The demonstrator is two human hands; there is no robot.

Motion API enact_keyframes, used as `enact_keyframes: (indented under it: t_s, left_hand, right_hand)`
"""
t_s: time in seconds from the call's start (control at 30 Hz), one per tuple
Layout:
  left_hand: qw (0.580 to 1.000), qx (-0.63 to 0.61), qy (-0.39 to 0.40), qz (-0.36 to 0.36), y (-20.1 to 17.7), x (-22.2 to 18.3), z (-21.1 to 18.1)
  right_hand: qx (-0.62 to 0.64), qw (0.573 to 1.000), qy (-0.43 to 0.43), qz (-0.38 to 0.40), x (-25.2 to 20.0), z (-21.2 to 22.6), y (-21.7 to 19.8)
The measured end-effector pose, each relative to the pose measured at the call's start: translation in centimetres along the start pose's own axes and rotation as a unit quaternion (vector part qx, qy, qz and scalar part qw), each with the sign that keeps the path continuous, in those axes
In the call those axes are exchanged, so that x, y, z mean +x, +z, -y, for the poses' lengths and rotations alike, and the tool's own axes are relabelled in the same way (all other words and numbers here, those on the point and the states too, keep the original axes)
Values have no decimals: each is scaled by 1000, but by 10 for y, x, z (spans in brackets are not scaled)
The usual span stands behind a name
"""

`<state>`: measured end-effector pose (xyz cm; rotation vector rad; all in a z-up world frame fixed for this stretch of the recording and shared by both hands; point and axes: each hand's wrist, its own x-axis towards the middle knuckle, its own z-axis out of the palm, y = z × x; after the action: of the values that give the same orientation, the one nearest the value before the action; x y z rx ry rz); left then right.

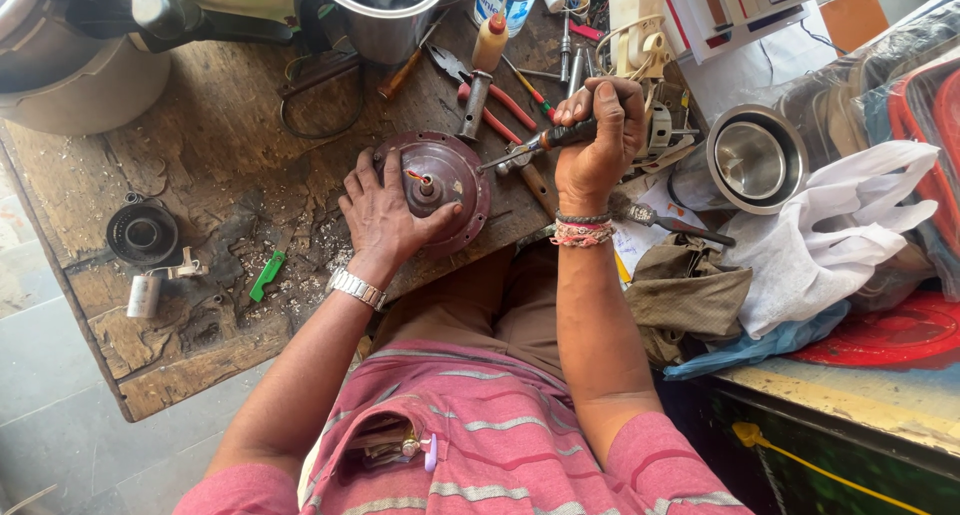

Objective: The person disassembles a circular electrical component, removes a plastic cover, and uses a hammer and screwdriver to adjust the central shaft. They repeatedly tap and pry at the component while seated at a cluttered workbench.

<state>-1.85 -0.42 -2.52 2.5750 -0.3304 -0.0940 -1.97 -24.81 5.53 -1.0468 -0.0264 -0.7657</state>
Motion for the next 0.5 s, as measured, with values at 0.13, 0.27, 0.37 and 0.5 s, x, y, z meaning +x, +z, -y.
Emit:
enact_keyframes:
  t_s: [0.13,0.27,0.37,0.5]
  left_hand:
    - [1000,0,3,-2,1,0,1]
    - [1000,3,4,-2,2,0,2]
    - [1000,4,2,1,2,0,1]
    - [1000,2,2,0,1,-1,1]
  right_hand:
    - [9,1000,8,-5,1,-1,-1]
    - [9,1000,8,-7,1,0,-2]
    - [8,1000,6,-1,2,0,-1]
    - [-20,999,10,29,-1,3,7]
